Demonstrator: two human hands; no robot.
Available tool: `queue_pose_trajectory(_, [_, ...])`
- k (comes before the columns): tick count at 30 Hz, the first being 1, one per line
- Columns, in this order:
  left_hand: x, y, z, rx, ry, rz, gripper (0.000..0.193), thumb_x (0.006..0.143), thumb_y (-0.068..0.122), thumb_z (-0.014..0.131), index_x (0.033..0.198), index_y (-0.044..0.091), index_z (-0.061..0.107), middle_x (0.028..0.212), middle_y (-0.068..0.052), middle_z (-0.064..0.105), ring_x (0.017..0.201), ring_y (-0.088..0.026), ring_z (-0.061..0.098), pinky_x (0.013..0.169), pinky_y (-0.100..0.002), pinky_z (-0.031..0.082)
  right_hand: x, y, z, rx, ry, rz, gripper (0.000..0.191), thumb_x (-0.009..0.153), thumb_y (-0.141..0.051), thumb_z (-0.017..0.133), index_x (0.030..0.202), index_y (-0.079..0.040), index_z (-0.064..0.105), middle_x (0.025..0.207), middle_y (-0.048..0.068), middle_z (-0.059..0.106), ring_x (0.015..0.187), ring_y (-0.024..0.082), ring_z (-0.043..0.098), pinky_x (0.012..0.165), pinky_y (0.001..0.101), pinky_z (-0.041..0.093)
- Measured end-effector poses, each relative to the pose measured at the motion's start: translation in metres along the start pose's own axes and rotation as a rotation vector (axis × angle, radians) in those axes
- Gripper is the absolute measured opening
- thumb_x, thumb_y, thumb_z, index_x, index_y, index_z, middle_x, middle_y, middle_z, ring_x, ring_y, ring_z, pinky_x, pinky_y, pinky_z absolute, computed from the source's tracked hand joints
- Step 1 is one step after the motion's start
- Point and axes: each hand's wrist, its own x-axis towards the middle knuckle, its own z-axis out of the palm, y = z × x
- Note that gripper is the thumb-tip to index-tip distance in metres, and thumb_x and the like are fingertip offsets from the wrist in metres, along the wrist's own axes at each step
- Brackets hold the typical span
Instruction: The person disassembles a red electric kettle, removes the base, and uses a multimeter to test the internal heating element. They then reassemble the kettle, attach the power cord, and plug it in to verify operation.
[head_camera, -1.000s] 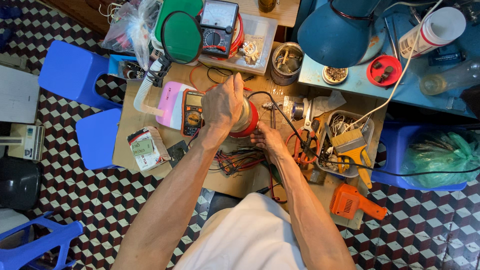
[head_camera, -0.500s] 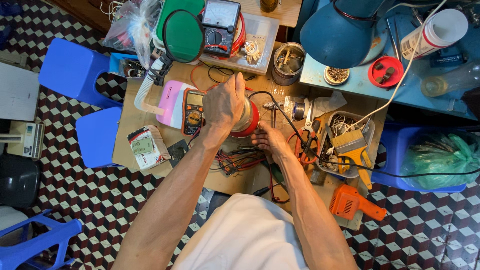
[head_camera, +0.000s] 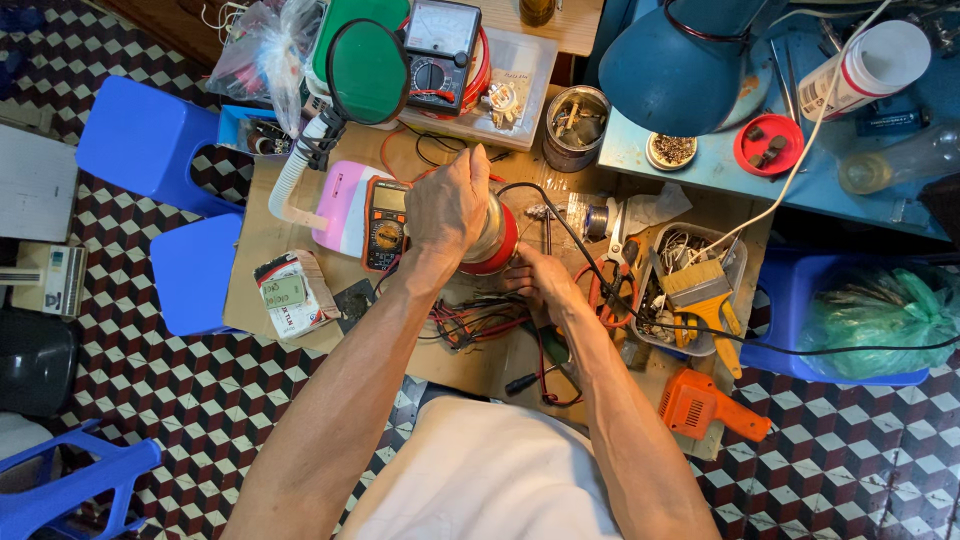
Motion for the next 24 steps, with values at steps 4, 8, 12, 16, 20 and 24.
queue_pose_trajectory(4, [0.0, 0.0, 0.001, 0.017, 0.0, 0.002, 0.047, 0.108, 0.04, 0.04, 0.092, 0.008, 0.071, 0.078, -0.018, 0.074, 0.074, -0.041, 0.072, 0.068, -0.055, 0.054, 0.0, 0.0, 0.002, 0.083, -0.004, 0.015, 0.074, 0.096, -0.064, 0.045, 0.12, 0.004, 0.063, 0.103, 0.016, 0.074, 0.084, 0.019, 0.069, 0.076, 0.0319, 0.053])
queue_pose_trajectory(8, [0.0, -0.003, 0.004, 0.01, 0.023, 0.009, 0.046, 0.107, 0.039, 0.041, 0.092, 0.009, 0.071, 0.078, -0.018, 0.074, 0.074, -0.041, 0.071, 0.067, -0.055, 0.054, 0.0, 0.006, 0.002, 0.107, -0.021, -0.027, 0.069, 0.095, -0.064, 0.052, 0.114, 0.002, 0.064, 0.1, 0.013, 0.074, 0.085, 0.018, 0.069, 0.076, 0.0315, 0.052])
queue_pose_trajectory(12, [0.001, -0.004, 0.005, 0.021, 0.036, 0.023, 0.046, 0.107, 0.039, 0.041, 0.091, 0.008, 0.071, 0.077, -0.019, 0.073, 0.073, -0.041, 0.071, 0.067, -0.055, 0.054, -0.001, 0.01, 0.004, 0.032, -0.009, -0.083, 0.067, 0.093, -0.059, 0.055, 0.12, 0.002, 0.064, 0.107, 0.013, 0.074, 0.092, 0.019, 0.068, 0.078, 0.033, 0.052])
queue_pose_trajectory(16, [0.002, -0.004, 0.005, -0.01, 0.024, 0.028, 0.046, 0.108, 0.038, 0.042, 0.091, 0.007, 0.071, 0.077, -0.02, 0.073, 0.073, -0.041, 0.071, 0.067, -0.055, 0.054, -0.006, 0.017, 0.006, -0.069, -0.006, -0.156, 0.071, 0.09, -0.058, 0.054, 0.129, 0.0, 0.06, 0.116, 0.015, 0.073, 0.099, 0.021, 0.069, 0.082, 0.0341, 0.053])
queue_pose_trajectory(20, [0.001, -0.004, 0.006, 0.004, 0.058, 0.052, 0.045, 0.108, 0.037, 0.042, 0.09, 0.007, 0.071, 0.075, -0.02, 0.072, 0.072, -0.042, 0.071, 0.067, -0.055, 0.055, -0.002, 0.017, 0.003, 0.094, -0.004, -0.044, 0.082, 0.097, -0.067, 0.043, 0.135, 0.005, 0.054, 0.12, 0.018, 0.073, 0.098, 0.022, 0.069, 0.082, 0.0326, 0.052])
queue_pose_trajectory(24, [0.0, -0.005, 0.004, -0.018, 0.049, 0.053, 0.046, 0.108, 0.037, 0.042, 0.09, 0.006, 0.071, 0.073, -0.019, 0.072, 0.069, -0.04, 0.071, 0.064, -0.053, 0.055, 0.001, 0.018, 0.0, 0.193, 0.041, 0.003, 0.09, 0.097, -0.071, 0.032, 0.136, 0.006, 0.054, 0.116, 0.02, 0.073, 0.091, 0.023, 0.069, 0.076, 0.0329, 0.053])
